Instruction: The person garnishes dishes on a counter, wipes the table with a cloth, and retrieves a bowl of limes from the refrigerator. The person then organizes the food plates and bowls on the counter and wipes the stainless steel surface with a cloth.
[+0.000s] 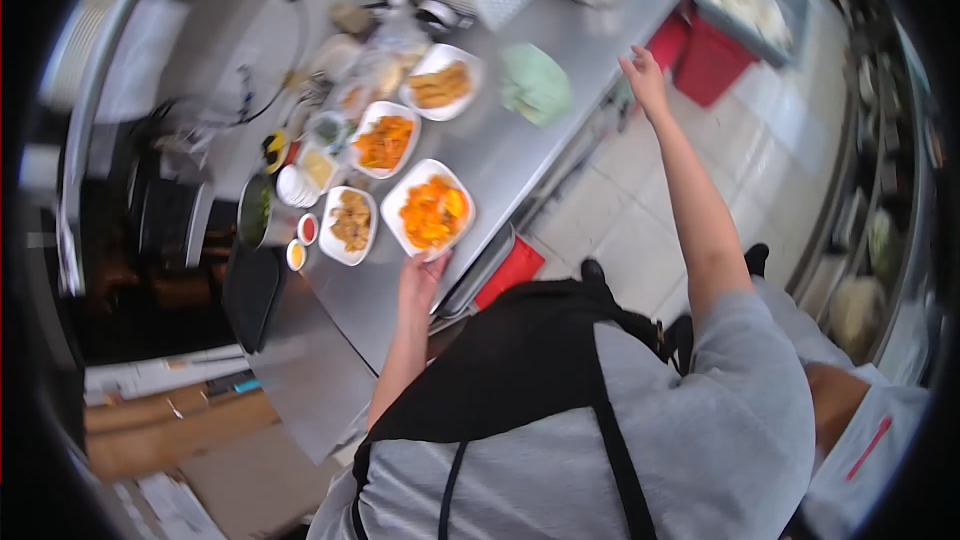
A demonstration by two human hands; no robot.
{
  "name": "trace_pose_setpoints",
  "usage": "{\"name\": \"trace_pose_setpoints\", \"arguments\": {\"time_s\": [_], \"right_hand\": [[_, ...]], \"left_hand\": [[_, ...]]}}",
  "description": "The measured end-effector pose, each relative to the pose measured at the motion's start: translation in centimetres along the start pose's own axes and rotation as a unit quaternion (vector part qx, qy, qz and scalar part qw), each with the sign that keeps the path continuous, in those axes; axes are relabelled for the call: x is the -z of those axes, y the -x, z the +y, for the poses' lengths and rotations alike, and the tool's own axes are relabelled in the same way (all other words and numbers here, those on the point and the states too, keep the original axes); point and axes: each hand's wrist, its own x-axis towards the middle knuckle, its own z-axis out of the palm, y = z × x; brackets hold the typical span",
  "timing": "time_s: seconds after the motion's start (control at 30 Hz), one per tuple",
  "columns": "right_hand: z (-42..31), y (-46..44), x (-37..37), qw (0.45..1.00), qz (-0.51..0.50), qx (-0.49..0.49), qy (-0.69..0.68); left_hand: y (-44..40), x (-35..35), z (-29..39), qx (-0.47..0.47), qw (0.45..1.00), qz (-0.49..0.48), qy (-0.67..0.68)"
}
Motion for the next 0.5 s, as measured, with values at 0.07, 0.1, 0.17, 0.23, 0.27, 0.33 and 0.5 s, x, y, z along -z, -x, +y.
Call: {"name": "trace_pose_setpoints", "arguments": {"time_s": [0.07,0.1,0.17,0.23,0.27,0.33,0.5], "right_hand": [[6.1,0.3,0.3,0.989,-0.007,-0.143,-0.048],[8.5,1.4,-0.1,0.979,-0.031,-0.190,-0.062],[10.4,5.2,-1.0,0.958,-0.149,-0.244,0.005],[11.9,9.4,-3.9,0.926,-0.307,-0.213,0.056],[12.5,11.3,-5.6,0.894,-0.400,-0.181,0.088],[13.7,15.8,-9.0,0.851,-0.506,-0.080,0.112],[11.0,24.6,-12.3,0.782,-0.602,0.122,0.108]], "left_hand": [[-0.8,-0.8,0.1,-0.012,1.000,0.007,-0.016],[-1.1,-1.1,0.3,-0.010,0.999,0.015,-0.032],[-1.8,-1.3,1.0,0.031,0.999,0.012,0.015],[-2.8,-1.9,1.4,0.045,0.999,0.030,0.005],[-2.8,-2.2,1.7,0.056,0.998,0.031,0.002],[-2.4,-3.2,2.0,0.059,0.997,0.048,-0.001],[0.3,-5.2,3.6,0.117,0.992,0.004,0.043]]}}
